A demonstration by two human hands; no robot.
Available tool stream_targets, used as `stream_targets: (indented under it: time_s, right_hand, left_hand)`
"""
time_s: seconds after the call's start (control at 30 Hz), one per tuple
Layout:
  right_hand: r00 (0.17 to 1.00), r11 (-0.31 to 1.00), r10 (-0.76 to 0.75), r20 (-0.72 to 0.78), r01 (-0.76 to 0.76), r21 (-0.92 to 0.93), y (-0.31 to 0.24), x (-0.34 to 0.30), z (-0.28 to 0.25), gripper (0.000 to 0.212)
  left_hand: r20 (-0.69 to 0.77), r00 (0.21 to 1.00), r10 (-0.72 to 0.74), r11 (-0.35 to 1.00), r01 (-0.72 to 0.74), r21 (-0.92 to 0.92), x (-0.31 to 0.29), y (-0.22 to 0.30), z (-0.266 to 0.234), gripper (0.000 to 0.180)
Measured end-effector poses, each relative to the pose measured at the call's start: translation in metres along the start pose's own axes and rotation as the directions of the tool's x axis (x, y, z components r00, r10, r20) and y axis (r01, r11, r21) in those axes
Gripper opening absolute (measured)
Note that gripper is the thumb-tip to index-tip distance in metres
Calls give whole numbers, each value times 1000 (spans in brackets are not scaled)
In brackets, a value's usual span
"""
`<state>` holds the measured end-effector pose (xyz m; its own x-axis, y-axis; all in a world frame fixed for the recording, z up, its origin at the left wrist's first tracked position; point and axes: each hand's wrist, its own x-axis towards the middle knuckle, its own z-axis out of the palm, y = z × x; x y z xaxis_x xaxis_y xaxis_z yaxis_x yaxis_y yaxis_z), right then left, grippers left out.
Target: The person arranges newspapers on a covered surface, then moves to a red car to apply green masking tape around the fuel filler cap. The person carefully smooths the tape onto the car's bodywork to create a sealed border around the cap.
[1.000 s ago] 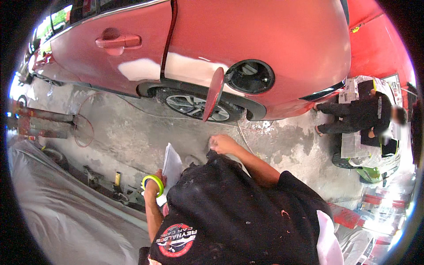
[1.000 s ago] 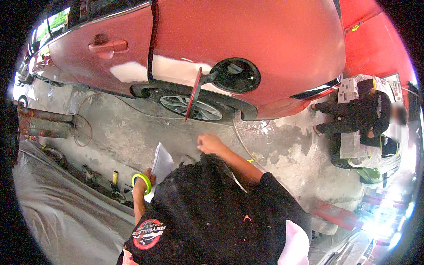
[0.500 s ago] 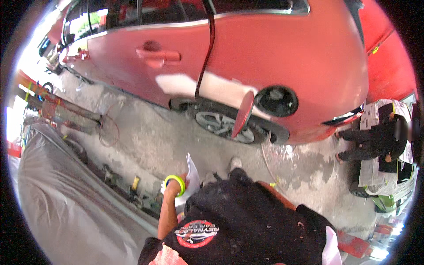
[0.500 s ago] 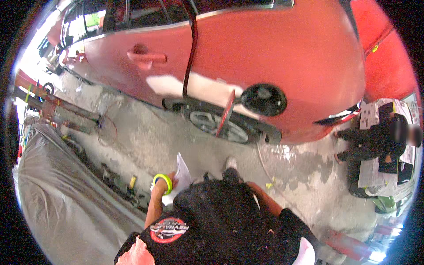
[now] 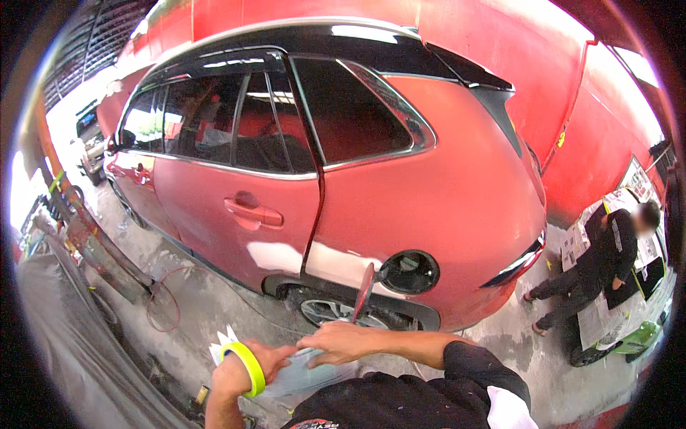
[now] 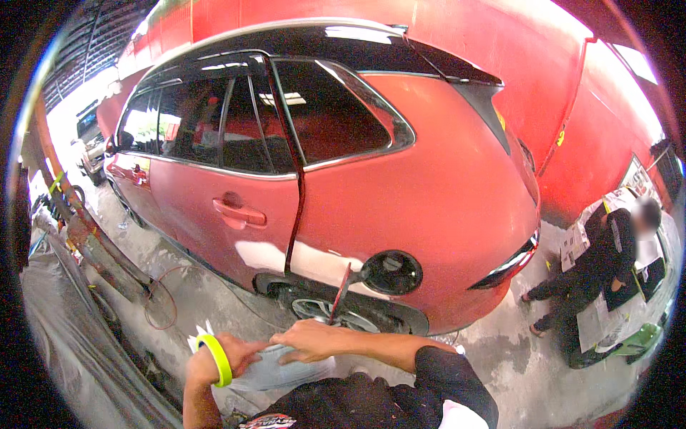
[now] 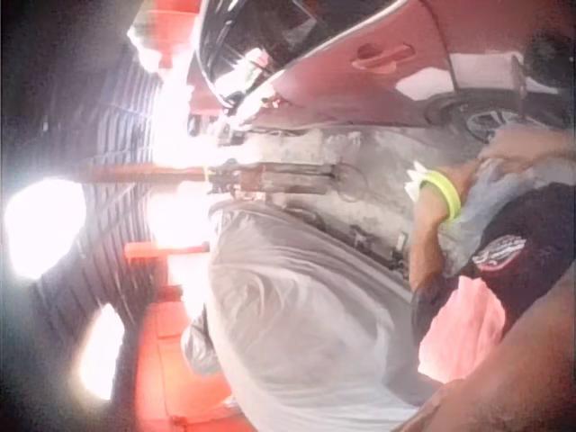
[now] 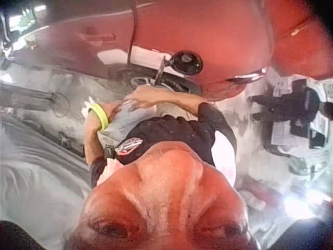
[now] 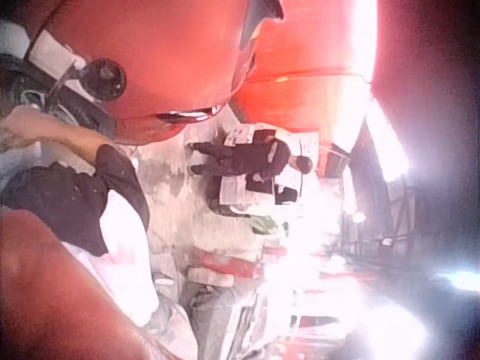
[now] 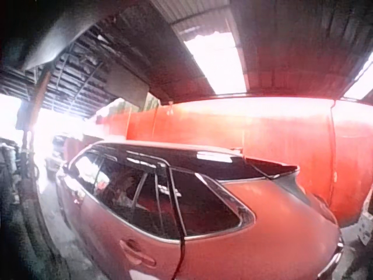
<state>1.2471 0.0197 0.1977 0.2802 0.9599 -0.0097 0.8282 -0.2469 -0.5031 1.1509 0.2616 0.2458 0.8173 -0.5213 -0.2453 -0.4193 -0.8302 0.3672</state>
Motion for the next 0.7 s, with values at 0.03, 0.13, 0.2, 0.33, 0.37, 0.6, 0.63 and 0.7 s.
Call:
stream_targets:
  time_s: [0.03, 0.13, 0.2, 0.33, 0.37, 0.6, 0.63, 0.7]
  right_hand:
    - [982, 995, 97, 160, -96, -10, -3, -2, -17, 53]
    - [992, 995, -48, -117, 37, -94, 3, -19, -58, 30]
    - [983, 982, -140, -120, 122, -147, 3, -36, -95, 25]
    - [964, 932, -265, -11, 253, -261, -8, -46, -225, 18]
    - [945, 923, -323, -40, 305, -236, -10, -48, -260, 17]
    - [425, 998, 54, -904, -62, 30, 104, -95, -548, 37]
    - [453, 996, 82, -888, -16, 84, 164, -113, -612, 41]
    - [245, 898, 179, -953, -437, 56, 249, -211, -746, 52]
  left_hand:
    - [-88, 996, 19, 999, -16, 32, -3, -1, -10, 34]
    - [-307, 950, 54, 996, -28, 89, -10, 15, -32, 32]
    - [-380, 919, 108, 993, -79, 91, 2, 25, -37, 36]
    - [-621, 772, 132, 976, 7, 216, -4, 64, -75, 51]
    - [-784, 588, 200, 961, 36, 273, -4, 65, -77, 61]
    - [-933, -255, 253, 958, 198, 206, 0, 83, -92, 87]
    - [-914, -236, 329, 934, 225, 278, -8, 94, -95, 87]
    - [-883, -272, 384, 920, 197, 339, 9, 90, -99, 86]
